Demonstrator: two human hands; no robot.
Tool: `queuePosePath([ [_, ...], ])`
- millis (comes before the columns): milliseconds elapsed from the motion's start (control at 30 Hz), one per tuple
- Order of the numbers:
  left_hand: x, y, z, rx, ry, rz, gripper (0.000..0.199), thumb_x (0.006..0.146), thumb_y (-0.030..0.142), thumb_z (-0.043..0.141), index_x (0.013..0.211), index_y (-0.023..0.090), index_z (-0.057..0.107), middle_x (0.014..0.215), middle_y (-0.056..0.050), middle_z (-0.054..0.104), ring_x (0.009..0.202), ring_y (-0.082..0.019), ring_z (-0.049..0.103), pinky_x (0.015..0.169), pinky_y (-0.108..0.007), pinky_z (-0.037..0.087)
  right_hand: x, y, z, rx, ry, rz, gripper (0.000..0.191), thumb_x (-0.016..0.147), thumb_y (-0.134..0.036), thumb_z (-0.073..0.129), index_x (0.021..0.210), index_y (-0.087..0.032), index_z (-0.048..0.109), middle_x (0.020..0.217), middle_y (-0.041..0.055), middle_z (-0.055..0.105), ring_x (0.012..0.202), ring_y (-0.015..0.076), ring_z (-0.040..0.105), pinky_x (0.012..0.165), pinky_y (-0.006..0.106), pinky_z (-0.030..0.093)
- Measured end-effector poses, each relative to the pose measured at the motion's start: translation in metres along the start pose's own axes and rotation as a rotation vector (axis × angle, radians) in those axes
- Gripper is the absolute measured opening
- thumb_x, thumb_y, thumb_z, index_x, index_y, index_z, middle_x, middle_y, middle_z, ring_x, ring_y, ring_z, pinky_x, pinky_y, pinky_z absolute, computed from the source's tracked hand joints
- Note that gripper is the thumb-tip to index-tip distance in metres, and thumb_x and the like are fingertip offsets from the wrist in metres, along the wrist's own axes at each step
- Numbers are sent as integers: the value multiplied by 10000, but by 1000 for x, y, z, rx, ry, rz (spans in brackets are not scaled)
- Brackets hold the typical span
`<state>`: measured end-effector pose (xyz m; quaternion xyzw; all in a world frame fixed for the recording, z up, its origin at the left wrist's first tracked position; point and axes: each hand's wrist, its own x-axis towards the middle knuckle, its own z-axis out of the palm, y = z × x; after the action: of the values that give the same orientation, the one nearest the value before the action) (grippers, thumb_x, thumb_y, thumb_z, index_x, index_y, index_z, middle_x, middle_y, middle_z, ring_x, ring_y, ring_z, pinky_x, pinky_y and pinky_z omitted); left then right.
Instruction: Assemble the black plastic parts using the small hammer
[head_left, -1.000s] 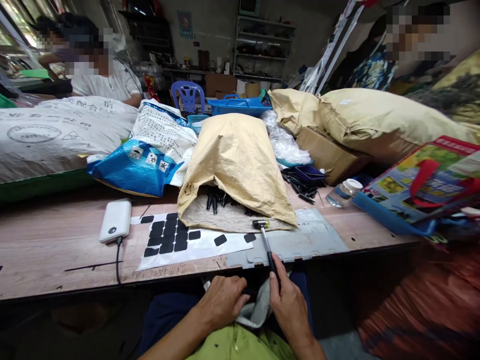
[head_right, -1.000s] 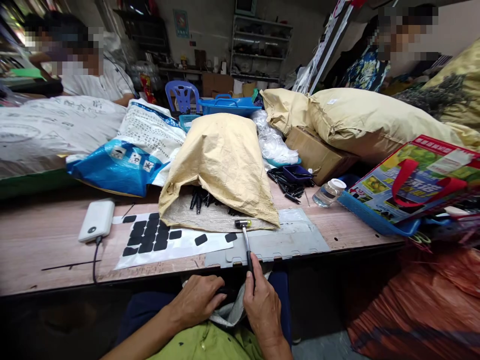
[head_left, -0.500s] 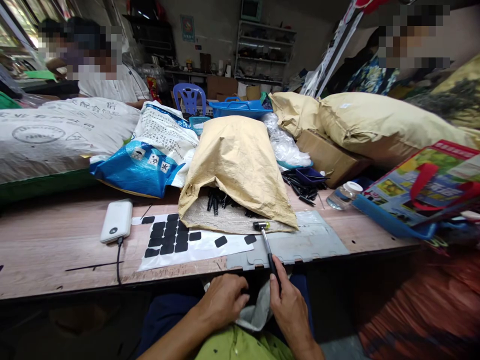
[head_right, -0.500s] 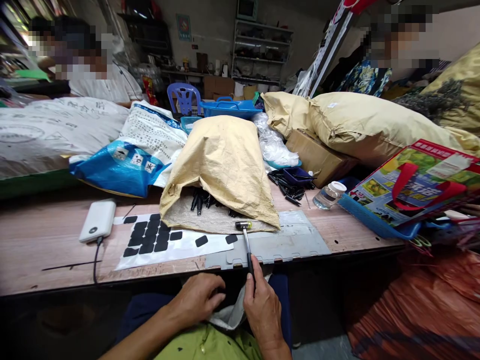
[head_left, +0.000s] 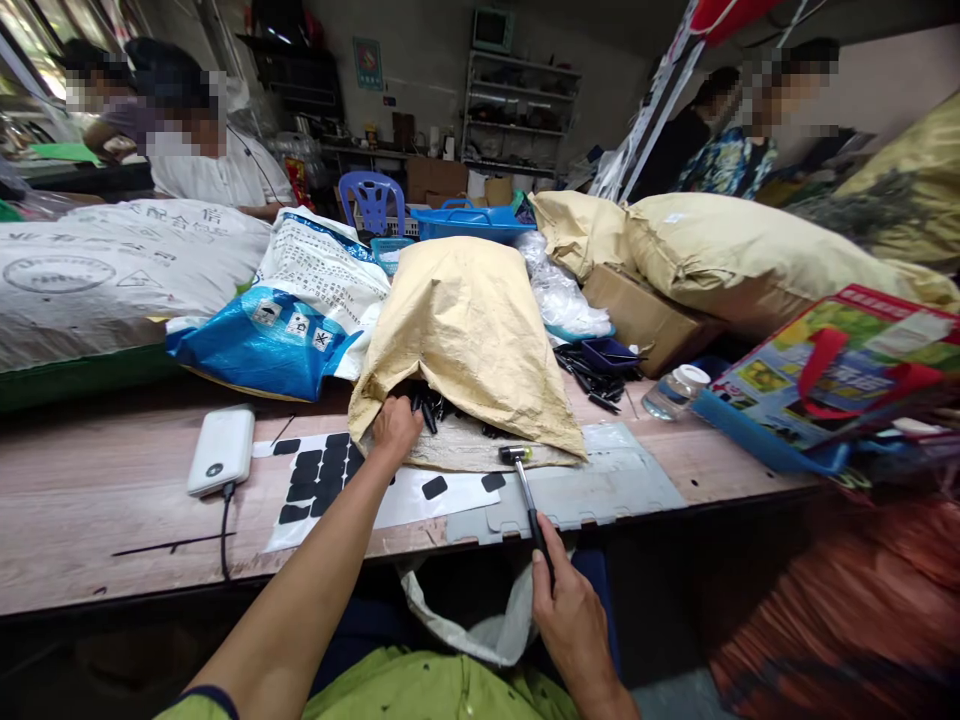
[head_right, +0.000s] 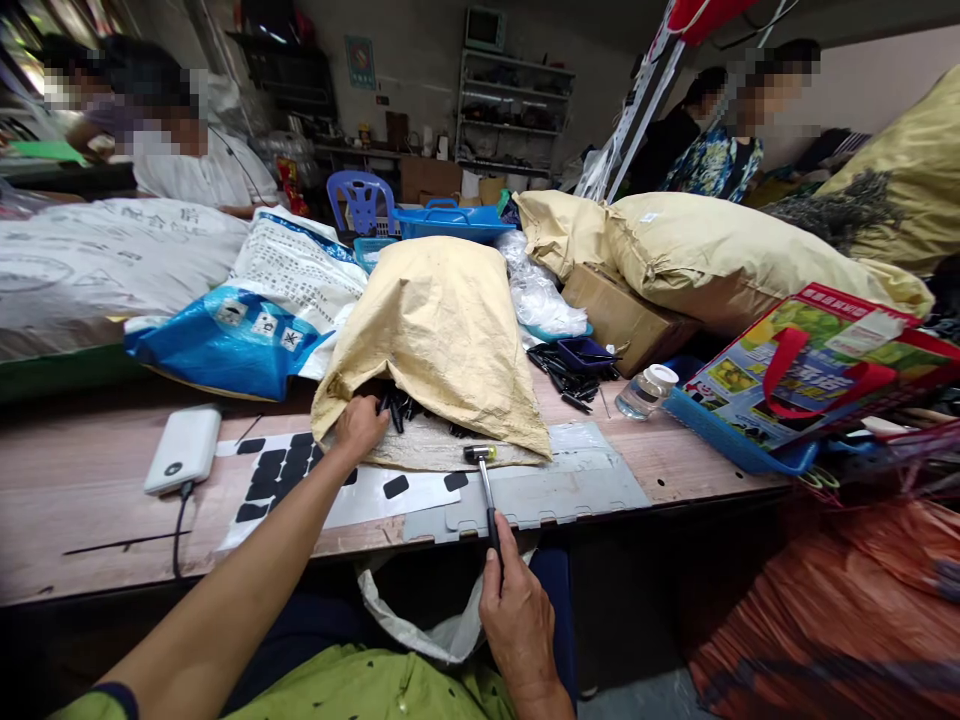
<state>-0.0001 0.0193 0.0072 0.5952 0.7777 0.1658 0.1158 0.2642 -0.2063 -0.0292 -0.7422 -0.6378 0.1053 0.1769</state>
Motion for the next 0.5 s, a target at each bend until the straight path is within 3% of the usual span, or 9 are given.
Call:
queuePosePath([
  [200, -29, -5, -2, 10, 55, 9, 260, 934, 290, 542, 1132, 159, 647, 1150, -171, 669, 1053, -329, 653, 831, -405, 501, 0, -2, 0, 23, 1, -9, 538, 1025, -333, 337, 1545, -255, 452, 1134, 67, 774, 864, 234, 772, 639, 275, 561],
  [333, -66, -1, -4, -125, 158, 242, 207, 919, 296, 592, 1096, 213, 657, 1053, -89, 685, 1027, -284, 604, 864, -385, 471, 1, 0, -1, 8, -4, 10, 529, 1013, -361, 375, 1525, -278, 478, 1085, 61, 784, 854, 252, 771, 636, 293, 563],
  [433, -84, 4, 5, -283, 7, 481, 190, 876, 267, 663, 1062, 247, 693, 1010, -43, 695, 998, -248, 581, 891, -367, 442, 2, 5, 2, 50, -17, 11, 552, 992, -383, 432, 1529, -261, 468, 991, 63, 792, 813, 253, 766, 632, 299, 571],
  [500, -88, 4, 15, -329, -123, 562, 180, 854, 269, 699, 1032, 253, 722, 992, -35, 702, 1000, -245, 572, 892, -364, 426, 4, 9, 5, 162, 19, -38, 554, 984, -373, 445, 1519, -235, 476, 1123, 84, 767, 948, 246, 754, 752, 313, 598],
])
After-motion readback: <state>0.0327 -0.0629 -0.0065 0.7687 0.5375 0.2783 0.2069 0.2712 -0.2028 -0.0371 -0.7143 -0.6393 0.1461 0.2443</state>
